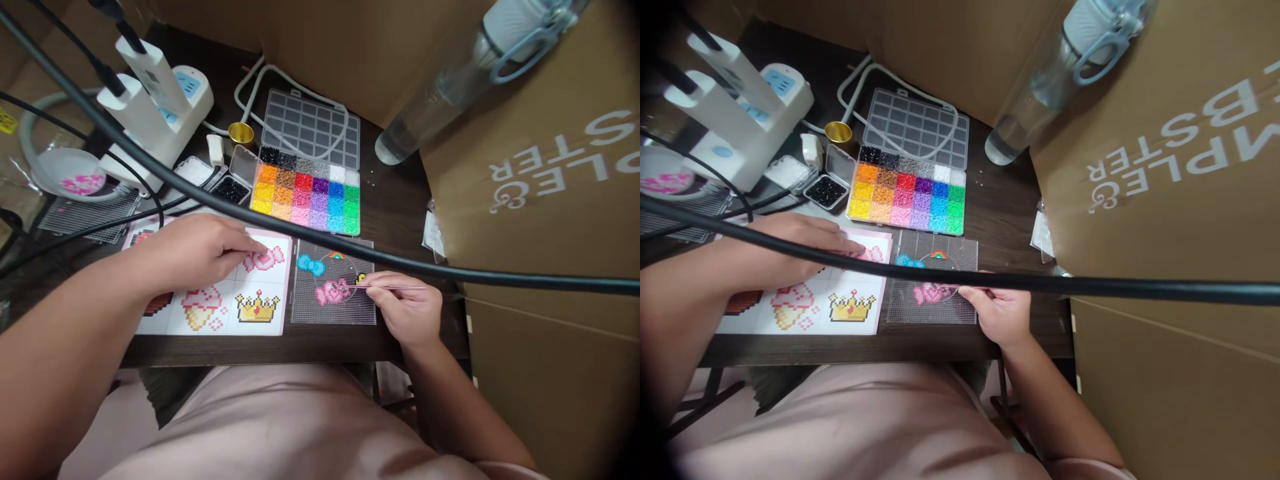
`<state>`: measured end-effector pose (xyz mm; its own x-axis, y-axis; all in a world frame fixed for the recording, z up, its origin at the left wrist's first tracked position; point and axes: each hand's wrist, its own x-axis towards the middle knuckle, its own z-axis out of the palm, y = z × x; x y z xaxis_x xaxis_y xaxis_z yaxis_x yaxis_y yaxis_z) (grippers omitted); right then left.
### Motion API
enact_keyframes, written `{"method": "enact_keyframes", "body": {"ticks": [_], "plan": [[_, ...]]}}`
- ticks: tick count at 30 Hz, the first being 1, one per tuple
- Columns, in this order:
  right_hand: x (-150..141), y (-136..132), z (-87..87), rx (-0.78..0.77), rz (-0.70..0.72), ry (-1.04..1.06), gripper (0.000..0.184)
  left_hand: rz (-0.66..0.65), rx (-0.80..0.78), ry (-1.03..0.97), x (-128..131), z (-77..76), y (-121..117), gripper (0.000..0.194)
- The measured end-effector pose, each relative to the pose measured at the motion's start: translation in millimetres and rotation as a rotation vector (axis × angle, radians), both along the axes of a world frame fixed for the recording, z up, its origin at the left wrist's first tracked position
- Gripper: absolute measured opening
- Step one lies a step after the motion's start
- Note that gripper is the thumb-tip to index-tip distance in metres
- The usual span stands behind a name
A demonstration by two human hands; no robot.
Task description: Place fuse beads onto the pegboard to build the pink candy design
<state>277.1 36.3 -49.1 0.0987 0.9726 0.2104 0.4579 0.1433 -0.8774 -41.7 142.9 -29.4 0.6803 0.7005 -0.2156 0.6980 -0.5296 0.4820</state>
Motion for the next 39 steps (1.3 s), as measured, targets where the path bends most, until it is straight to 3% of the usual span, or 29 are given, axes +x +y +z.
{"method": "enact_keyframes", "body": {"ticks": [16,25,39], "plan": [[-3,0,-4.1,0.025,0.030,0.008,0.010,-0.004,-0.004,0.027,2,5.5,-2,0.039],[1,-1,-7.3,0.036,0.100,-0.007,0.013,-0.014,0.048,0.040,0,-3.6,1,0.040],[1,-1,-7.4,0.028,0.066,-0.007,0.011,-0.012,0.058,0.004,-3,-9.2,2,0.040]]}}
